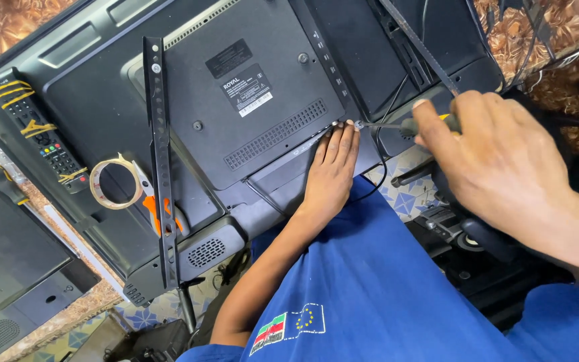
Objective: The person attaches a metal stand to the back of a television using a screwdriver. They align the stand, insert screws, and tighten them to secure the bracket to the TV.
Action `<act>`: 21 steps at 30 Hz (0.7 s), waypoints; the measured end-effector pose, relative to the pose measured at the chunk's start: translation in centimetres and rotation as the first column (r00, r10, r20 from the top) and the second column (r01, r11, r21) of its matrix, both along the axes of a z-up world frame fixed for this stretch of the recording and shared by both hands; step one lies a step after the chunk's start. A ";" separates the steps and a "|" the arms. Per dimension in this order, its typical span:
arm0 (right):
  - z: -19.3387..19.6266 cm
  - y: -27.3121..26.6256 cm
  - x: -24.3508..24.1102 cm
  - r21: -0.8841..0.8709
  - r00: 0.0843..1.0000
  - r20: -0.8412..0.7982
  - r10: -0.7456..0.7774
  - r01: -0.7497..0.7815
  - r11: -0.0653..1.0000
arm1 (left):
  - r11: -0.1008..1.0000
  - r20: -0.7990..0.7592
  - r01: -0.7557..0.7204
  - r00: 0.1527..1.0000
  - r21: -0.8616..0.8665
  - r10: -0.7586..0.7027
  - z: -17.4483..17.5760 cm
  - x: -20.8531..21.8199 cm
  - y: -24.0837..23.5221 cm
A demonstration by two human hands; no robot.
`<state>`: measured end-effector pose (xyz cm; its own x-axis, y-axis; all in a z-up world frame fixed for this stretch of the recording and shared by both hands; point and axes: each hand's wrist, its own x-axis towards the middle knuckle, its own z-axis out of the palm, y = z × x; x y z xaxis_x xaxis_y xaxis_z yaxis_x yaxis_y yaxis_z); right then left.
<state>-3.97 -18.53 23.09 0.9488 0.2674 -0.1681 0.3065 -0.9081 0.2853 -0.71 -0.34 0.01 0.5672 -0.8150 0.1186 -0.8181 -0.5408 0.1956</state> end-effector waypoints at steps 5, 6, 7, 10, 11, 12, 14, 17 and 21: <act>0.9 -0.1 0.7 0.014 0.996 0.037 0.081 -0.081 0.997 | 1.000 -0.014 0.004 1.000 -0.016 -0.004 -0.1 0.0 0.1; 1.0 -0.4 0.7 0.014 0.996 0.038 0.082 -0.083 0.996 | 1.000 -0.013 0.002 1.000 -0.016 -0.003 -0.2 0.0 0.0; 1.1 -0.7 0.7 0.115 0.996 -0.033 0.086 -0.082 0.990 | 1.000 -0.005 0.003 1.000 -0.008 -0.003 -0.3 0.0 0.0; -0.1 -0.7 0.0 -0.082 0.999 0.018 0.046 -0.045 0.996 | 1.000 -0.004 0.007 1.000 0.011 -0.007 -0.3 -0.2 0.1; -0.7 -0.6 -0.3 -0.368 0.988 0.150 0.027 0.031 0.929 | 1.000 -0.008 0.016 1.000 0.020 -0.016 -0.2 -0.1 0.1; -0.3 -0.3 -0.1 -0.368 0.988 0.153 0.025 0.034 0.929 | 1.000 -0.005 0.018 1.000 0.020 -0.018 -0.3 -0.1 0.1; 0.4 0.3 0.2 -0.339 0.996 0.077 0.040 -0.011 0.941 | 0.997 -0.012 -0.002 1.000 -0.078 0.001 -0.6 -0.2 0.1; 0.9 -0.9 0.6 0.298 0.988 -0.118 0.103 -0.063 0.952 | 1.000 0.005 0.000 1.000 -0.031 0.000 -0.2 -0.1 0.1; -1.0 -1.2 0.1 0.118 0.991 -0.004 -0.132 0.132 0.984 | 1.000 -0.011 0.016 1.000 -0.019 -0.016 -0.3 -0.1 0.2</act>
<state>-3.82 -19.71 22.10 0.9776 0.1576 -0.1396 0.1810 -0.9678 0.1750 -0.80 -0.10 -0.31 0.5553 -0.8219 0.1273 -0.8244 -0.5236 0.2150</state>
